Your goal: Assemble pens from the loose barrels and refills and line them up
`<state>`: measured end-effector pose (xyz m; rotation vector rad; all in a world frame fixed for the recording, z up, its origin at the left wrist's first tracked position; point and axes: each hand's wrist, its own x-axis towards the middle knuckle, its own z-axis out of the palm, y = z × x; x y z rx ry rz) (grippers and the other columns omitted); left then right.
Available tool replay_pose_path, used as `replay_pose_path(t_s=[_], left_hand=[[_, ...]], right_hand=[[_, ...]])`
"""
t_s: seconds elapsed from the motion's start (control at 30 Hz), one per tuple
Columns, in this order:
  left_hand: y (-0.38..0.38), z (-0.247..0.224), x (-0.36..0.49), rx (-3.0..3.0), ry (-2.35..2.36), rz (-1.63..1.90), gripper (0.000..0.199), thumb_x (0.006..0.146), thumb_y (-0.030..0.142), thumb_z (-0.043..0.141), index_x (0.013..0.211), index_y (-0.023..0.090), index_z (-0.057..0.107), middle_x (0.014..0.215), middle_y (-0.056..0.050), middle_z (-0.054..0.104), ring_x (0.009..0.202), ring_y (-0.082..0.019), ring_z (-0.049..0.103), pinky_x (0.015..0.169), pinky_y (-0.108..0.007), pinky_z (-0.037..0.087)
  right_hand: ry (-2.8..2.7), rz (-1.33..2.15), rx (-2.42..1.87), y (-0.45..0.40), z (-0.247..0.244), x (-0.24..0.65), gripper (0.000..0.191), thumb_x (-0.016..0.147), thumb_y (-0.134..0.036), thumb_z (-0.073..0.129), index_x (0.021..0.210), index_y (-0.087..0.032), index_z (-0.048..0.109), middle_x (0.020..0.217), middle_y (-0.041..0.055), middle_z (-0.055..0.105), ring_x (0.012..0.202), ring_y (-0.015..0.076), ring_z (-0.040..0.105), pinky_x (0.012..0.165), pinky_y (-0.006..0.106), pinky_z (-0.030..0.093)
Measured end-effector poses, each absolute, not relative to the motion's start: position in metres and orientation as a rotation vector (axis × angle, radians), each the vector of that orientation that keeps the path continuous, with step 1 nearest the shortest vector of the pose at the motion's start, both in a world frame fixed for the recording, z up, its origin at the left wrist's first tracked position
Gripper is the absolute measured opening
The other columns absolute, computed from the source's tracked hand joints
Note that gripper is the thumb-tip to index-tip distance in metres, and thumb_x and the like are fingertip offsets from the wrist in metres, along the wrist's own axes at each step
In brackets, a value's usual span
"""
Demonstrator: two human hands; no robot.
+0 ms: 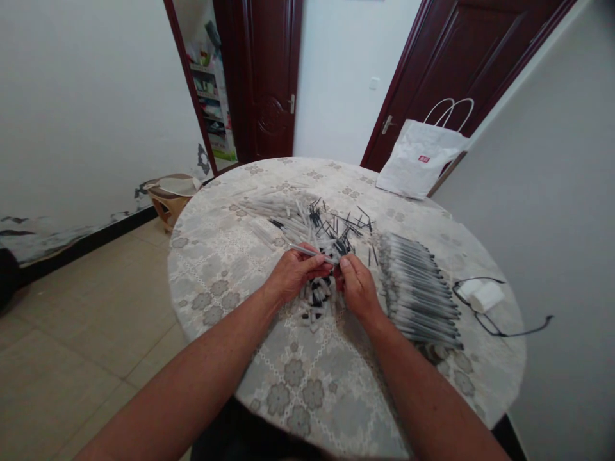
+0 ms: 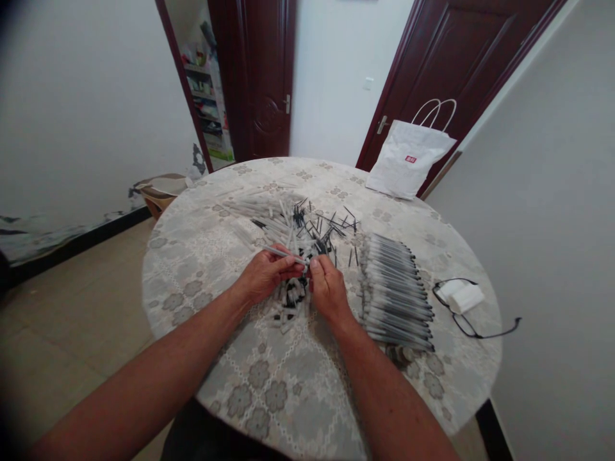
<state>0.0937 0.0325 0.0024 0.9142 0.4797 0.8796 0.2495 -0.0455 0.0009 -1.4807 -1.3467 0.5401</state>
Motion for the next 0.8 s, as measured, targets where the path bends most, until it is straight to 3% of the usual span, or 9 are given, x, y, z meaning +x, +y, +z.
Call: replay_pose_path(t_s=[0.23,0.6,0.8], left_hand=[[0.032,0.004,0.093,0.926,0.481,0.87,0.034,0.073,0.029,0.088,0.089,0.015,0.061,0.087,-0.008,0.078,0.079,-0.02,0.076,0.078,-0.034,0.062],[0.036,0.001,0.087,1.03,0.546,0.893,0.031,0.072,0.033,0.088,0.084,0.014,0.066,0.086,-0.006,0.077,0.076,-0.018,0.074,0.08,-0.036,0.061],[0.04,-0.004,0.085,1.065,0.602,0.921,0.029,0.074,0.033,0.086,0.086,0.014,0.067,0.081,-0.004,0.075,0.073,-0.016,0.072,0.078,-0.033,0.061]], right_hand=[[-1.405,0.503,-1.498,-0.048,0.006,0.25,0.041,0.104,-0.048,0.038,0.073,-0.025,0.049,0.06,-0.0028,0.054,0.058,0.0163,0.051,0.059,0.03,0.039],[-1.295,0.736,-1.437,-0.039,-0.009,0.248,0.052,0.102,-0.062,0.038,0.069,-0.023,0.053,0.056,-0.002,0.052,0.05,0.0142,0.046,0.048,0.027,0.034],[-1.34,0.67,-1.417,-0.042,0.0,0.249,0.043,0.103,-0.052,0.039,0.075,-0.024,0.054,0.063,-0.0018,0.057,0.056,0.0148,0.052,0.055,0.027,0.038]])
